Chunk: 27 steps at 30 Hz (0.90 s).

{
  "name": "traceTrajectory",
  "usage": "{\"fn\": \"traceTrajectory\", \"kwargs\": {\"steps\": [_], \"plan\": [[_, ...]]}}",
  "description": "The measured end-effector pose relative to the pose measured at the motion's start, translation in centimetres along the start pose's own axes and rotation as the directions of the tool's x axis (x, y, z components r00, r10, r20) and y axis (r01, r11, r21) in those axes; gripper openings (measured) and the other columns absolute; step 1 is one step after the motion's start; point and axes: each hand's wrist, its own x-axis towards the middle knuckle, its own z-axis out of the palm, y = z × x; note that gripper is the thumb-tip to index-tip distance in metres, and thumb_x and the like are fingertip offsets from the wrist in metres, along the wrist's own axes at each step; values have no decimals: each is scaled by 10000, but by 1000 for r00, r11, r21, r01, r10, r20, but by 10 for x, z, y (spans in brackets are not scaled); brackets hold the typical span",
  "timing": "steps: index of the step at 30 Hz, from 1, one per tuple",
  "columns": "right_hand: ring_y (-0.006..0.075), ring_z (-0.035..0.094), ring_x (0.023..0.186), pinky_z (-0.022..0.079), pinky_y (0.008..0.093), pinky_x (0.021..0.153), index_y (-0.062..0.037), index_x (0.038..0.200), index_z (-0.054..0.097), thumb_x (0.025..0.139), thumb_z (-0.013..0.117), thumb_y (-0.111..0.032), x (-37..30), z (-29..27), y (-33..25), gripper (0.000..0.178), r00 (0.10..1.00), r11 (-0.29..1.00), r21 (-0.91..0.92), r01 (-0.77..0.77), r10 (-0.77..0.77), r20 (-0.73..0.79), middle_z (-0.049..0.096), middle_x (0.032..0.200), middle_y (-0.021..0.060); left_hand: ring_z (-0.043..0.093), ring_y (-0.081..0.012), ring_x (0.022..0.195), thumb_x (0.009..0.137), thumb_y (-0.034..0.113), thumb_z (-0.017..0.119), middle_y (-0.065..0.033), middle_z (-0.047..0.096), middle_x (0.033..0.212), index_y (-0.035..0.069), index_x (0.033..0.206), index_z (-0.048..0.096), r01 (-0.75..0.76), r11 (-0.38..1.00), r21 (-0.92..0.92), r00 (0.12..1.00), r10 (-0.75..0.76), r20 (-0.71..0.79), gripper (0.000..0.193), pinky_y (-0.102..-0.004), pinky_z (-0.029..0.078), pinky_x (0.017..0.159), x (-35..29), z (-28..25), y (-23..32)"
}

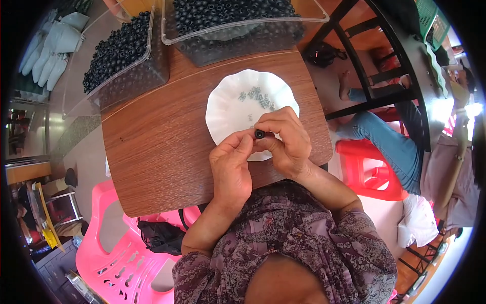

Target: Manual assembly of small black cylindrical parts by inserting tiny white components into them.

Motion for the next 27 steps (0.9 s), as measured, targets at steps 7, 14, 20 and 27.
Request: {"fn": "traceTrajectory", "kwargs": {"steps": [7, 14, 20, 27], "plan": [[262, 557, 735, 462, 330, 638, 26, 914, 602, 573, 679, 47, -8, 4, -1, 351, 989, 984, -104, 143, -138, 51, 603, 894, 115, 579, -123, 794, 874, 98, 574, -78, 622, 883, -67, 946, 579, -14, 1000, 3, 1000, 14, -24, 179, -256, 451, 768, -8, -5, -4], [246, 559, 751, 456, 310, 632, 23, 981, 616, 598, 693, 74, 11, -11, -10, 393, 990, 990, -103, -92, 102, 94, 610, 884, 126, 593, -178, 759, 886, 66, 527, -131, 618, 880, -37, 984, 556, -325, 893, 312, 934, 354, -39, 145, -297, 484, 729, -8, -15, 32], [271, 574, 764, 444, 345, 637, -16, 831, 653, 577, 680, 67, 31, -16, 33, 269, 960, 962, -267, 65, 13, 279, 611, 802, 100, 583, -141, 764, 821, -17, 594, -99, 618, 881, -45, 979, 573, -660, 477, 581, 618, 784, 59, 163, -241, 486, 705, 46, -28, 140], [266, 504, 681, 424, 378, 614, -69, 642, 542, 601, 671, -129, 34, 15, 38, 148, 869, 857, -435, 277, -31, 493, 514, 668, 83, 557, -200, 867, 719, 35, 695, -84, 592, 952, 24, 1035, 577, -227, -213, 950, 365, 886, 285, 337, -308, 451, 785, 125, -68, 239]]}}
